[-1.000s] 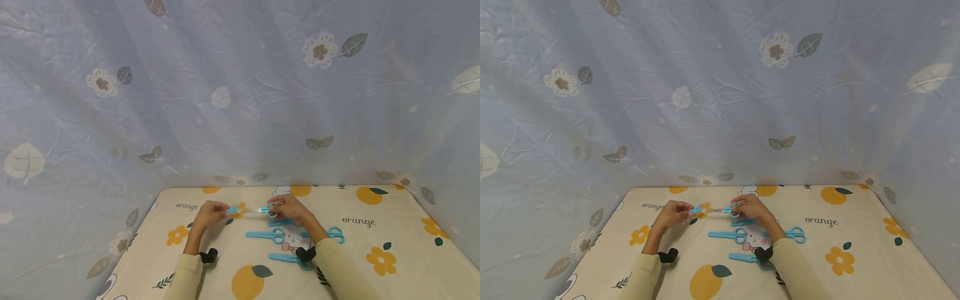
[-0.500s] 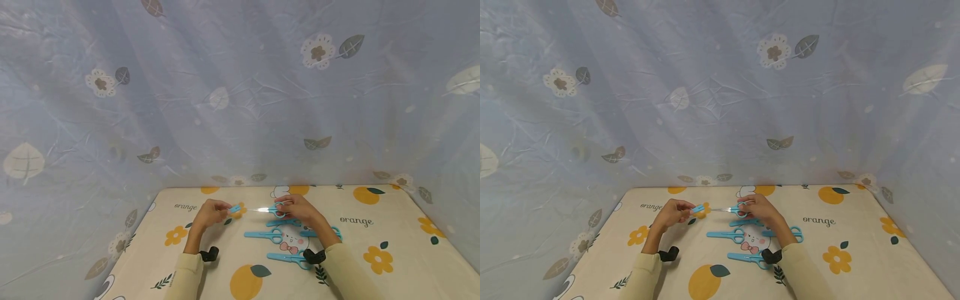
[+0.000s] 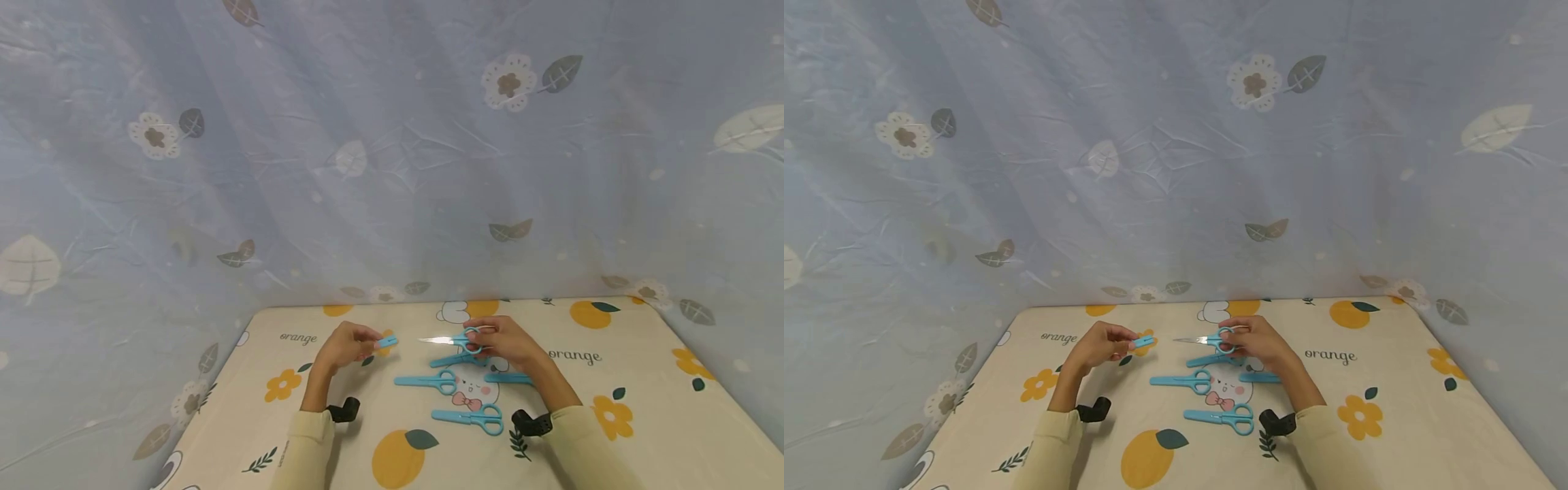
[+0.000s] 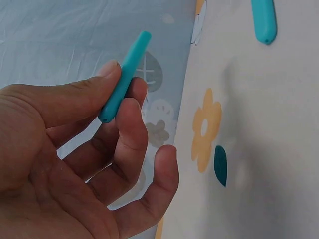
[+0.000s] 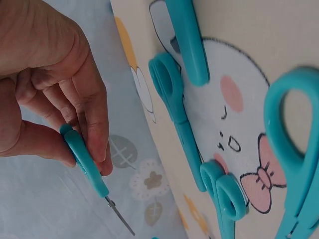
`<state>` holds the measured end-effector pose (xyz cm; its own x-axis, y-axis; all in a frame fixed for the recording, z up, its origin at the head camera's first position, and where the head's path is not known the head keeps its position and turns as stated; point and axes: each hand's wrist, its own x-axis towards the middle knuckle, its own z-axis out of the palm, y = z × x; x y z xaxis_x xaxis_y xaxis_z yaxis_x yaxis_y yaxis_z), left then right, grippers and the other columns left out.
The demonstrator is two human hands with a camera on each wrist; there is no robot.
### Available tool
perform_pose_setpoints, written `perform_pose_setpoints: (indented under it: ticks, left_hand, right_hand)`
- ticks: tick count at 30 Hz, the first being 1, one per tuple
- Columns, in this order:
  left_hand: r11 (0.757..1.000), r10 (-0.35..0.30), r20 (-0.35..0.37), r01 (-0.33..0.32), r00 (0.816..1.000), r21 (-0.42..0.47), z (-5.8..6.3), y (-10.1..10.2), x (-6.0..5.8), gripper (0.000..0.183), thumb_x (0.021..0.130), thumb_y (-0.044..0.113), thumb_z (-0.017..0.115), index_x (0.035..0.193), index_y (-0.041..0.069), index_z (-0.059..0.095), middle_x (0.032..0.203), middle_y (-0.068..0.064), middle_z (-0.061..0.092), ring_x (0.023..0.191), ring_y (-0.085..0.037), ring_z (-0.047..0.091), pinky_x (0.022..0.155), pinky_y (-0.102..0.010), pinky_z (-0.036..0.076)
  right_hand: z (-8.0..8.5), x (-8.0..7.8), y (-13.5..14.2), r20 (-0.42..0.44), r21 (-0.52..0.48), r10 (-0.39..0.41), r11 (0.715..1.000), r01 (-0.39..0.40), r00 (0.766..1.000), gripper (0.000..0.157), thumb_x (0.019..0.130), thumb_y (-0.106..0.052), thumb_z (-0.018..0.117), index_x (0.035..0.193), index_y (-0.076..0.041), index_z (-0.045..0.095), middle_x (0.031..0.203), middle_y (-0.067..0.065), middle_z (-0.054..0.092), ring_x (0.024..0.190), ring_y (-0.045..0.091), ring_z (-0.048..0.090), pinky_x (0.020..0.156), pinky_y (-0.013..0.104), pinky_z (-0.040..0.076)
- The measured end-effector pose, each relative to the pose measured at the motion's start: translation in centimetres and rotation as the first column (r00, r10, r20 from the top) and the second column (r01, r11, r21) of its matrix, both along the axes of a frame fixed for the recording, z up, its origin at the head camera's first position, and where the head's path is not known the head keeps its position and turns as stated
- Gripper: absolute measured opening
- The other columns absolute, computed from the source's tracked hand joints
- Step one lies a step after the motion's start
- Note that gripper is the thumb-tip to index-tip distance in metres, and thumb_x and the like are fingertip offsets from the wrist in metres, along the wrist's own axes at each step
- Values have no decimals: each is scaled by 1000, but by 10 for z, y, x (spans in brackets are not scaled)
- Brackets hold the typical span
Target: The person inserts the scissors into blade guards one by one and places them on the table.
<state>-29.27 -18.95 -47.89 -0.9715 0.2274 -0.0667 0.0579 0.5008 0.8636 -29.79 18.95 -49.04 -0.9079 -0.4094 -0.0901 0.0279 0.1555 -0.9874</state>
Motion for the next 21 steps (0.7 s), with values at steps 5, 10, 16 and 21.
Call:
perform_pose_setpoints:
  ticks: [5,10,16,21]
  left_hand:
    - [1000,-6,6,6,1000,24,1,4,0,18,100,10,76,116,3,81,105,-23,80,69,-19,61,69,-37,55]
    - [999,-23,-13,23,1000,36,3,9,1,21,99,10,77,117,3,81,105,-23,80,68,-19,62,67,-34,54]
    - [999,-33,-33,34,999,37,8,15,2,20,98,10,76,117,7,83,101,-16,82,73,-24,67,68,-36,55]
    - [999,-38,-32,39,999,34,8,19,2,20,97,12,78,116,6,83,99,-12,82,80,-31,71,69,-37,56]
  right_hand:
    - [0,5,9,1,14,-9,1000,9,1000,51,106,-14,68,149,10,53,110,7,79,101,20,76,93,41,64]
    - [1,13,15,1,22,-29,999,29,1000,52,107,-18,68,149,9,53,114,10,79,106,24,76,94,37,64]
    - [6,21,20,-7,25,-57,998,57,998,53,107,-21,68,150,7,54,116,13,78,105,23,75,94,36,63]
    - [8,24,25,3,26,-82,996,82,997,51,108,-22,67,150,5,55,116,13,77,104,23,75,94,35,64]
